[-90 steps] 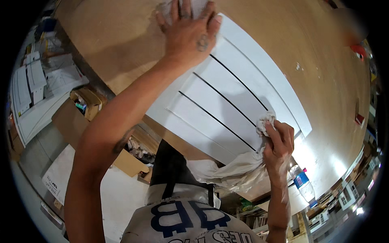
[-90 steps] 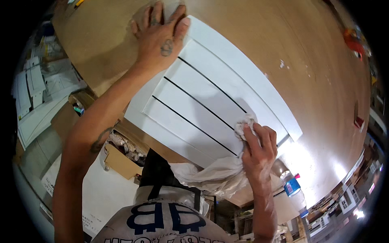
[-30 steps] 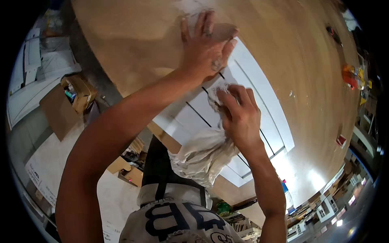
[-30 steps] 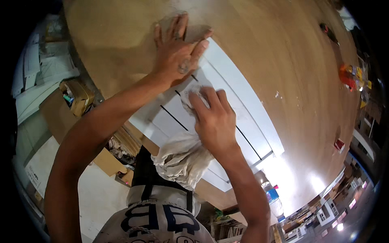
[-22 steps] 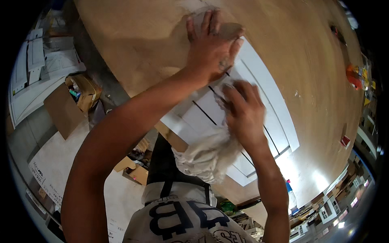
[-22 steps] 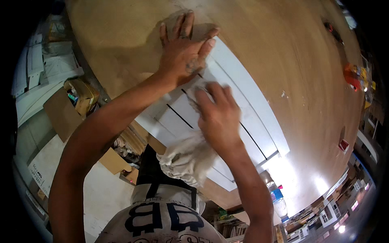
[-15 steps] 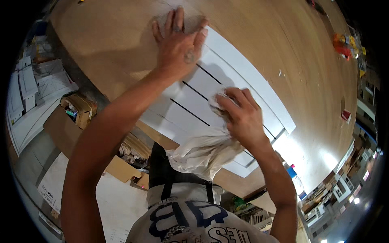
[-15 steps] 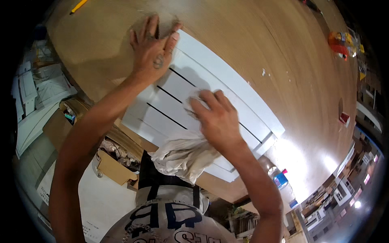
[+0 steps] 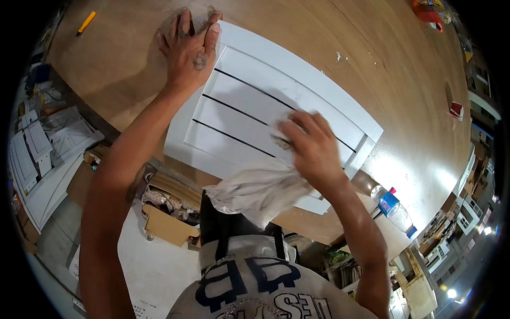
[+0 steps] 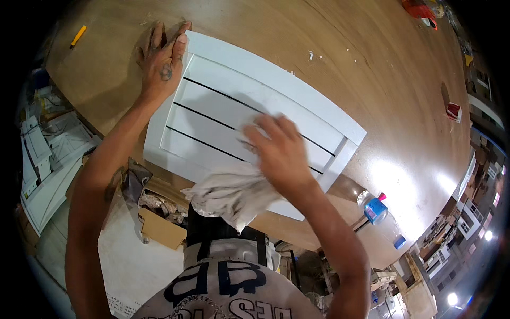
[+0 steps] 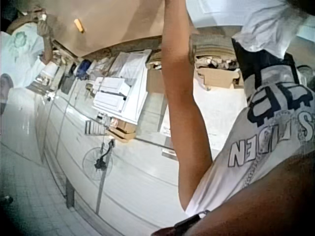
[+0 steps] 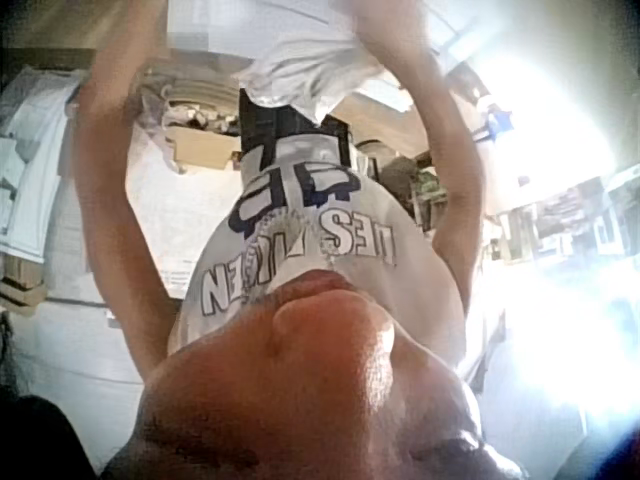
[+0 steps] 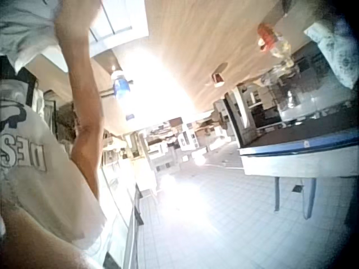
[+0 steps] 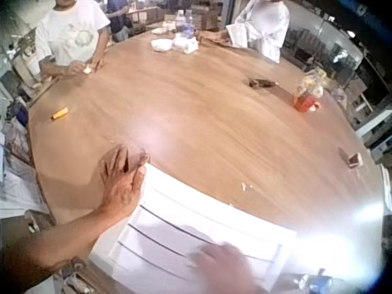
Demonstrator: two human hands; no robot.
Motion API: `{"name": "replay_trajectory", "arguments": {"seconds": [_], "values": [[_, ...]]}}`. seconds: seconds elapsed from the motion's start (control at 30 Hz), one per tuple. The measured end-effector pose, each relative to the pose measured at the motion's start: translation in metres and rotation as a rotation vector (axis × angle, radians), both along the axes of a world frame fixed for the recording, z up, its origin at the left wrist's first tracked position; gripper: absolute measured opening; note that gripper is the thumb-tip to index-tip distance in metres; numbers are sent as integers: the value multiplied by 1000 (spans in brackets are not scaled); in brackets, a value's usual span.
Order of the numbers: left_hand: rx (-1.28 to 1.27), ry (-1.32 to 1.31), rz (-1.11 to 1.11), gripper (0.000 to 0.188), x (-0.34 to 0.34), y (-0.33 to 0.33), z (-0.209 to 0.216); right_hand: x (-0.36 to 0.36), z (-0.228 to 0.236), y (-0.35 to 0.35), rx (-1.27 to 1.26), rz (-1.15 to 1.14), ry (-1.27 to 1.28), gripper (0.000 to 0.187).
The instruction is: The person cleans a white slatted furniture panel by hand using a cloth and then uses a small tool to scrape along the recessed lines of the panel.
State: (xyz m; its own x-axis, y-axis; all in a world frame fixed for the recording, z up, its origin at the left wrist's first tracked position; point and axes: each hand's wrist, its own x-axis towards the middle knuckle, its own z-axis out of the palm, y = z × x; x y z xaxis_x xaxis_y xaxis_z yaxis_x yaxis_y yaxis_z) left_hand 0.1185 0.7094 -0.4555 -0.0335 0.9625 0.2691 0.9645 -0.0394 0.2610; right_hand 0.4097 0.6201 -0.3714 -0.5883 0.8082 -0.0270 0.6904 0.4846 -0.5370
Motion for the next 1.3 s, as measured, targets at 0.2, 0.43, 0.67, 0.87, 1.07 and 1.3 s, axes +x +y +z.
{"name": "replay_trajectory", "arguments": {"seconds": [0.2,0.43,0.67,0.87,1.07,1.3], "values": [[12,40,26,47,0,3,3,138,41,-78,-371,-492,175,39],[45,42,-176,45,-26,36,5,135,87,-173,-959,-499,2127,37],[-201,47,-352,50,-16,69,31,140,105,-203,-1105,-999,1722,48],[-239,-158,-196,51,-20,73,18,104,59,-162,-1120,-872,1452,75],[-211,66,-128,60,6,54,28,132,109,-125,-830,-743,968,69],[-104,46,-85,46,2,56,29,50,144,-46,412,-475,76,31]]}}
